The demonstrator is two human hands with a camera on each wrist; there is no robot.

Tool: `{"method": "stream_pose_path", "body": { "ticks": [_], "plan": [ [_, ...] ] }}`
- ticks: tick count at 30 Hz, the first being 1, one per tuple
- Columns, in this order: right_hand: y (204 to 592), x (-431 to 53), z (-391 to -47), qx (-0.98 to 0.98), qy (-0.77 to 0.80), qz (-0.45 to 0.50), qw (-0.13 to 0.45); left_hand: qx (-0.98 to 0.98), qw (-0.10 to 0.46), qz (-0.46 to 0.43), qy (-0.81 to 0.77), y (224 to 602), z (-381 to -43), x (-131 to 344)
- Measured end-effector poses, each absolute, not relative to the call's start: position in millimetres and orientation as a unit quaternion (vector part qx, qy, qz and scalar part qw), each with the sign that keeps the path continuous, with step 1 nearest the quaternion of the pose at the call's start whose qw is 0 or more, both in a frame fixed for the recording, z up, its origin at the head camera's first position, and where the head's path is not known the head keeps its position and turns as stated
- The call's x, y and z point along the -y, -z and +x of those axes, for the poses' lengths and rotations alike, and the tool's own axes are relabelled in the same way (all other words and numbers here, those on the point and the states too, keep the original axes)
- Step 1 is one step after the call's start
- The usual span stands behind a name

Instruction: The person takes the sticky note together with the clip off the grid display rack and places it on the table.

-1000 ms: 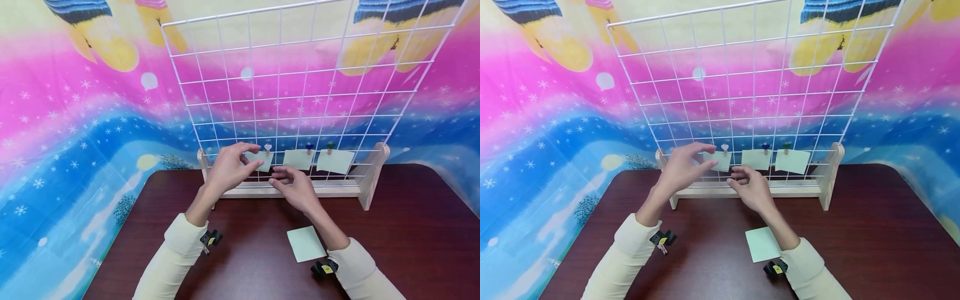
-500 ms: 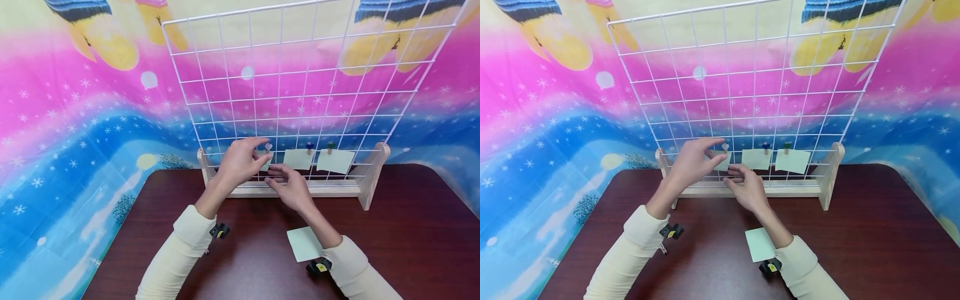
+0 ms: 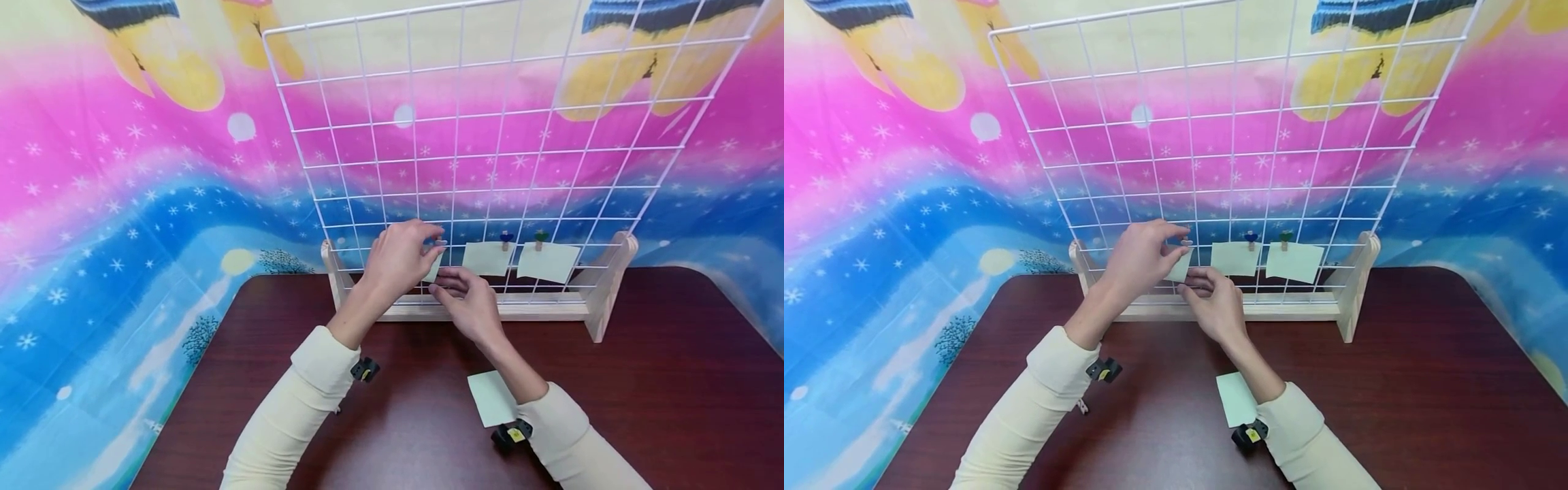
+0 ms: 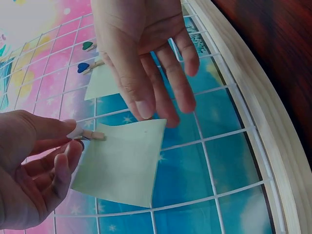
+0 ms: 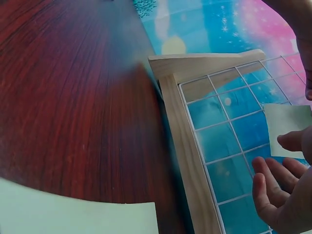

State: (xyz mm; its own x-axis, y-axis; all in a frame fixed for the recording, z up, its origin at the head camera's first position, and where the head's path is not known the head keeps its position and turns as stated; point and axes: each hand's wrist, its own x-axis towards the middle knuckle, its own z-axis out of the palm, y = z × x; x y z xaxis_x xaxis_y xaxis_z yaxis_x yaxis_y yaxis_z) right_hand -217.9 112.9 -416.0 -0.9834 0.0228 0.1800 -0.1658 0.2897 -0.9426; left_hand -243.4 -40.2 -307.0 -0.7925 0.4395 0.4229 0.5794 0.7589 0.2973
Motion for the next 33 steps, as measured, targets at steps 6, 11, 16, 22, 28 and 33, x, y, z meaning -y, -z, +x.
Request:
{"method": "stream_pose_path", "body": {
  "ticks": [6, 11, 16, 22, 28, 33],
  "plan": [
    [419.2, -107.0, -222.9, 0.775, -0.623, 0.026, 0.103, 0.921, 0.193, -0.281, 0.186, 309.8, -245.0, 36.6],
    [419.2, -104.1, -223.0, 0.767, -0.631, 0.018, 0.116, 0.917, 0.209, -0.282, 0.188, 313.8, -248.8, 35.1],
    [417.5, -106.1, -222.3, 0.764, -0.635, 0.026, 0.11, 0.911, 0.226, -0.284, 0.197, 315.8, -251.5, 36.2],
    [417.3, -110.0, -223.2, 0.757, -0.646, 0.028, 0.097, 0.893, 0.27, -0.298, 0.203, 321.4, -254.2, 38.0],
    [418.2, -114.2, -222.1, 0.761, -0.642, 0.029, 0.086, 0.869, 0.312, -0.308, 0.23, 327.2, -258.0, 39.2],
    [417.8, -119.6, -218.8, 0.77, -0.633, 0.033, 0.073, 0.852, 0.336, -0.306, 0.258, 325.6, -257.7, 40.7]
  ]
}}
